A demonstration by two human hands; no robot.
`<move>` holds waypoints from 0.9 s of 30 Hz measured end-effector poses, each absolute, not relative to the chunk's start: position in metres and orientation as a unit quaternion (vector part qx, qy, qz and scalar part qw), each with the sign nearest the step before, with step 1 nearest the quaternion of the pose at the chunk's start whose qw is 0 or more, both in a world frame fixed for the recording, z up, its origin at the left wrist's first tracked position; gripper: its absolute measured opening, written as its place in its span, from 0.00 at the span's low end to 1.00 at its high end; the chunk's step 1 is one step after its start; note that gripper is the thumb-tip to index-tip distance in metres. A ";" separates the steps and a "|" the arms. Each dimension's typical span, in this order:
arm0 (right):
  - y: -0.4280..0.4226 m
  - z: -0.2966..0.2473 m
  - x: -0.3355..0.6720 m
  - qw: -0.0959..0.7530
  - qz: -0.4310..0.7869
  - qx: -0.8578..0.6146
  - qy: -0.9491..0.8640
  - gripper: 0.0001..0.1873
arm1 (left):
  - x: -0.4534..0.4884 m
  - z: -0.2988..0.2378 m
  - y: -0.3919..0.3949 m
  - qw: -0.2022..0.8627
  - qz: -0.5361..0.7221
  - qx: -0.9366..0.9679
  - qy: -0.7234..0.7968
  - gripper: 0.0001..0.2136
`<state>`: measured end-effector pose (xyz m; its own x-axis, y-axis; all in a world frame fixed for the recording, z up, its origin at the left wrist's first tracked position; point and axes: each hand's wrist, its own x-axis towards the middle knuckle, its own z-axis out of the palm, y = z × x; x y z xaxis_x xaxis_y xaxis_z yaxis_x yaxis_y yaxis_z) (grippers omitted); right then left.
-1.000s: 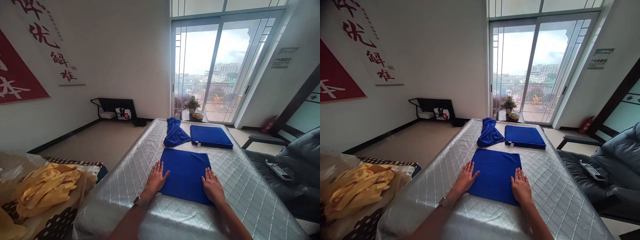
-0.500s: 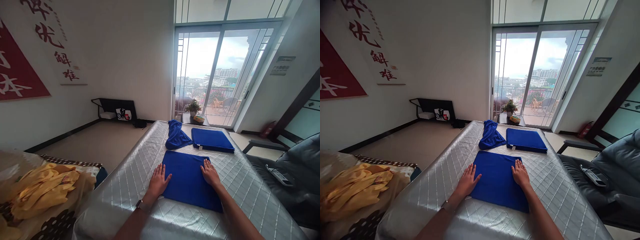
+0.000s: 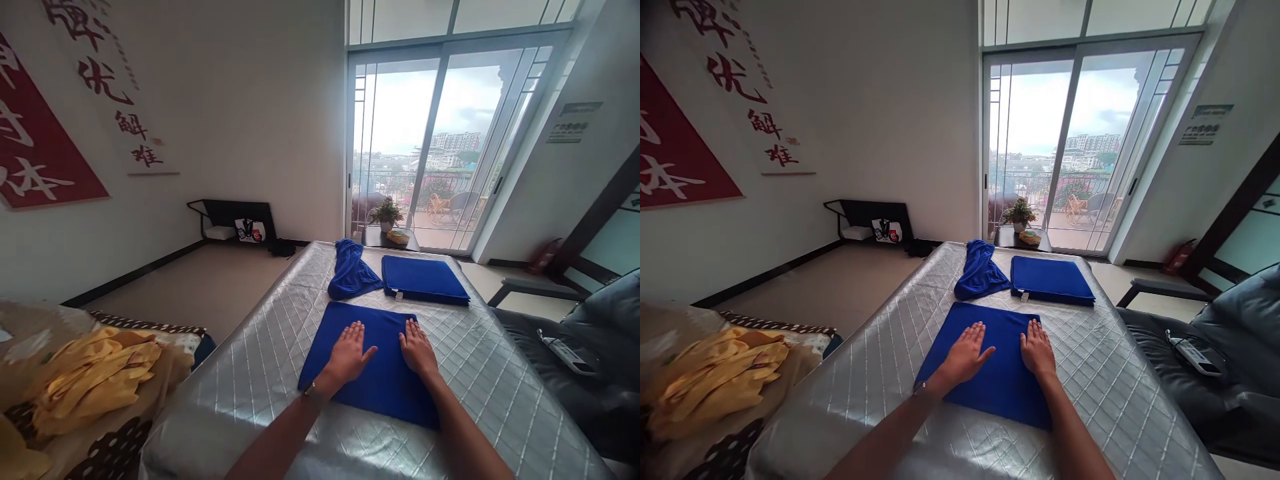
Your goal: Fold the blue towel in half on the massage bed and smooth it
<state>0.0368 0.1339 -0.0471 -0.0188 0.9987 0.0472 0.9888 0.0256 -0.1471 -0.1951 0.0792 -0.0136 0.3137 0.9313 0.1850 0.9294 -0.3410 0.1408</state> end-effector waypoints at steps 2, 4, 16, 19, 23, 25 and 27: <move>0.133 -0.046 0.037 0.071 0.038 -0.693 -0.717 0.36 | -0.158 -0.015 0.092 0.019 0.135 0.849 0.511 0.35; 0.131 -0.044 0.037 0.065 0.034 -0.687 -0.723 0.35 | -0.130 -0.020 0.107 0.033 0.147 0.861 0.486 0.33; 0.130 -0.039 0.034 0.064 0.038 -0.699 -0.712 0.35 | -0.234 -0.041 0.126 0.041 0.111 0.758 0.641 0.39; 0.129 -0.038 0.033 0.057 0.039 -0.701 -0.710 0.36 | -0.263 -0.038 0.123 0.036 0.102 0.734 0.671 0.41; 0.131 -0.032 0.033 0.030 0.045 -0.705 -0.707 0.36 | -0.273 -0.037 0.120 0.040 0.102 0.723 0.682 0.42; 0.135 -0.027 0.034 0.013 0.051 -0.705 -0.707 0.36 | -0.271 -0.038 0.119 0.038 0.106 0.723 0.682 0.42; 0.140 -0.022 0.035 0.006 0.049 -0.701 -0.711 0.36 | -0.269 -0.039 0.120 0.036 0.109 0.724 0.681 0.42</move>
<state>0.0353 0.1398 -0.0222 -0.0167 0.9980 -0.0611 0.9969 0.0119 -0.0780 -0.2691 0.1196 -0.0386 0.0498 0.9928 0.1092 0.9771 -0.0711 0.2007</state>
